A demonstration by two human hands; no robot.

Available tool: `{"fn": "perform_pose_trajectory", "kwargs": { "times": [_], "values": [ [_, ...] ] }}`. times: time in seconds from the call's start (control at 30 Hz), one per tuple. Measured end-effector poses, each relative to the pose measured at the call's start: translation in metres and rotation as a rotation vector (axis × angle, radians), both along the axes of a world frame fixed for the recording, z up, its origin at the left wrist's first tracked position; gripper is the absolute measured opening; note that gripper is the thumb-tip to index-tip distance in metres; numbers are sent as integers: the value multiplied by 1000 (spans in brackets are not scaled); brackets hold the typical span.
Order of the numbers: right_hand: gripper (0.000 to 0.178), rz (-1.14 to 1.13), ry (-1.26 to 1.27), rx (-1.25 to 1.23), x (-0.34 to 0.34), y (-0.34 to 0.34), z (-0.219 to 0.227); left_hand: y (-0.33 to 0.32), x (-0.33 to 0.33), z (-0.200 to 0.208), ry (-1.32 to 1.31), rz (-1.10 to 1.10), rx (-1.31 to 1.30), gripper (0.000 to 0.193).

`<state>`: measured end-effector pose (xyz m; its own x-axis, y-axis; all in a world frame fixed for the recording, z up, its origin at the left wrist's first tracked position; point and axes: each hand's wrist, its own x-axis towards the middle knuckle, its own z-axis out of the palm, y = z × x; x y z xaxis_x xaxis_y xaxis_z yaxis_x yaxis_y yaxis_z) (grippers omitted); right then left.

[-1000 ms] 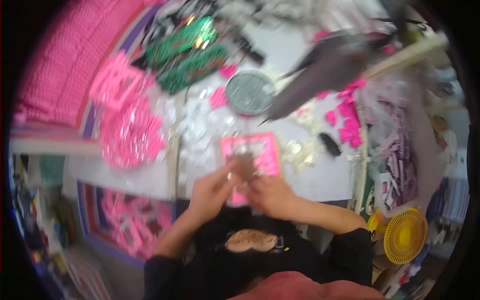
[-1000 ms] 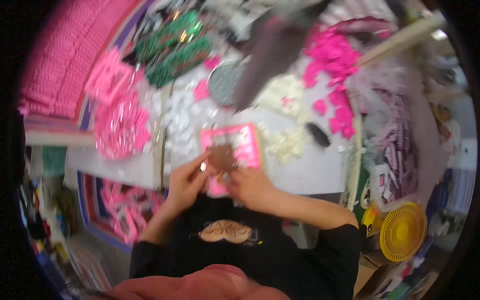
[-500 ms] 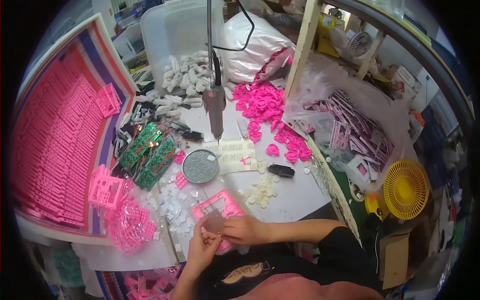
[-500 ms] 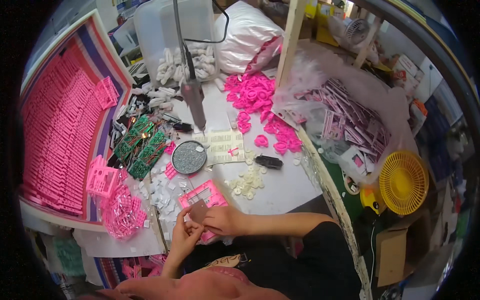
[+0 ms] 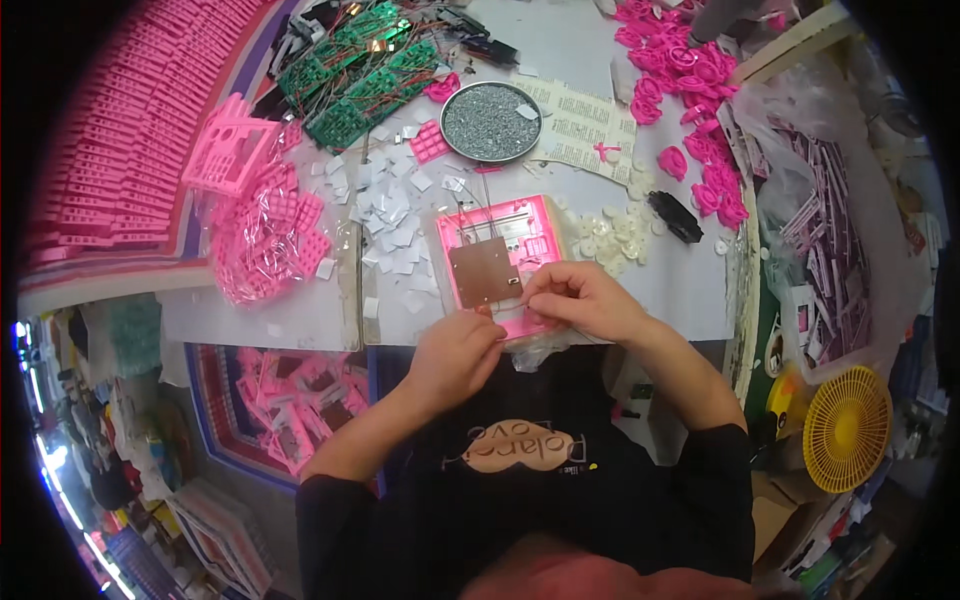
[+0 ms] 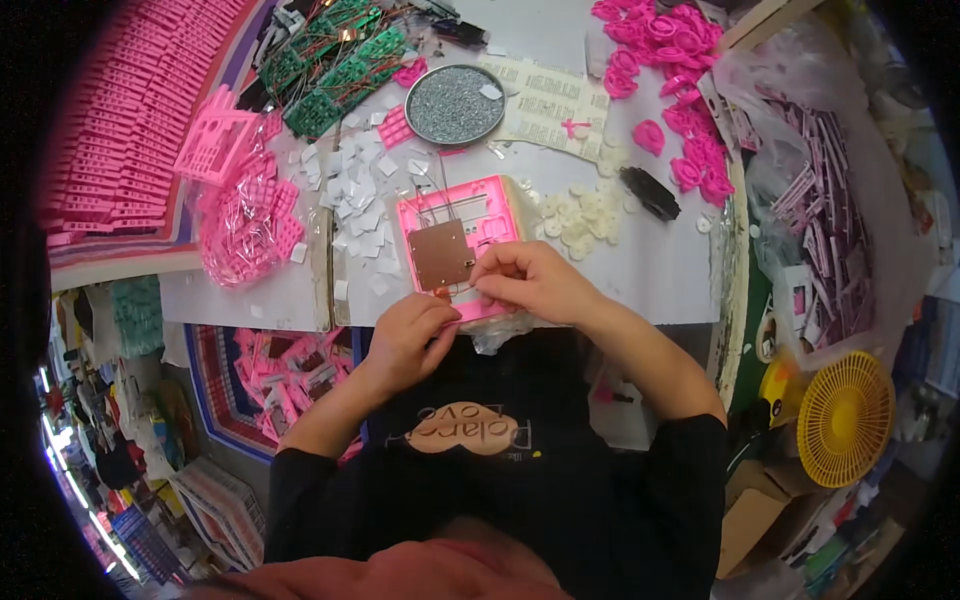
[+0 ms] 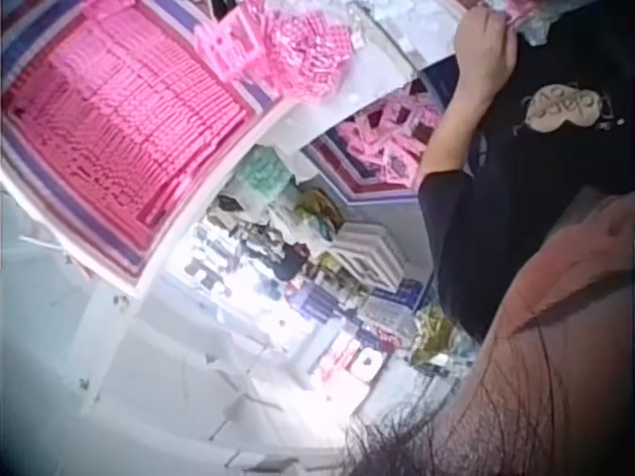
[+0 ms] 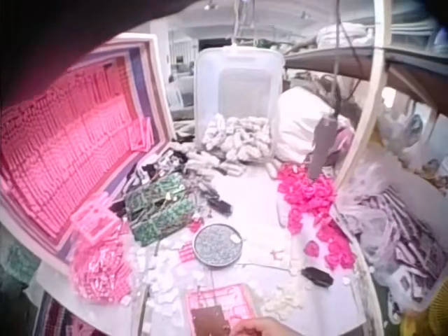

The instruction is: Assemble electronic components and plastic casings for a toy cash register using a hot glue gun.

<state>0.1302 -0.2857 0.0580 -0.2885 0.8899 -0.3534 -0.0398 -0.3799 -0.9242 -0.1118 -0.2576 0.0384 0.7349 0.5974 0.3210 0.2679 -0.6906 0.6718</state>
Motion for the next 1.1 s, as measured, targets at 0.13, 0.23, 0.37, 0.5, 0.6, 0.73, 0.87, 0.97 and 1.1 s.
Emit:
{"fn": "perform_pose_trajectory", "kwargs": {
  "times": [0.13,0.23,0.37,0.5,0.6,0.73,0.87,0.97,1.1],
  "values": [
    [12,19,-499,522,-2,3,-1,4,0,-6,63,-10,-17,20],
    [14,9,-875,835,0,6,5,6,0,-7,83,-23,-4,20],
    [13,89,-1104,939,4,5,18,6,0,-6,110,-36,-21,20],
    [13,132,-942,804,6,-16,20,6,0,-5,156,-53,-16,21],
    [14,98,-821,802,6,-28,2,6,0,-7,158,-45,-35,21],
    [16,139,-926,835,11,-31,-3,4,-2,-9,166,-33,-48,21],
    [15,398,-1015,884,17,-19,10,4,-3,-11,149,-27,-46,21],
    [13,607,-1122,866,11,-11,19,3,-4,-12,134,-18,-35,21],
    [11,797,-1207,809,-5,-2,37,5,-4,-11,142,-34,-52,22]
  ]
}}
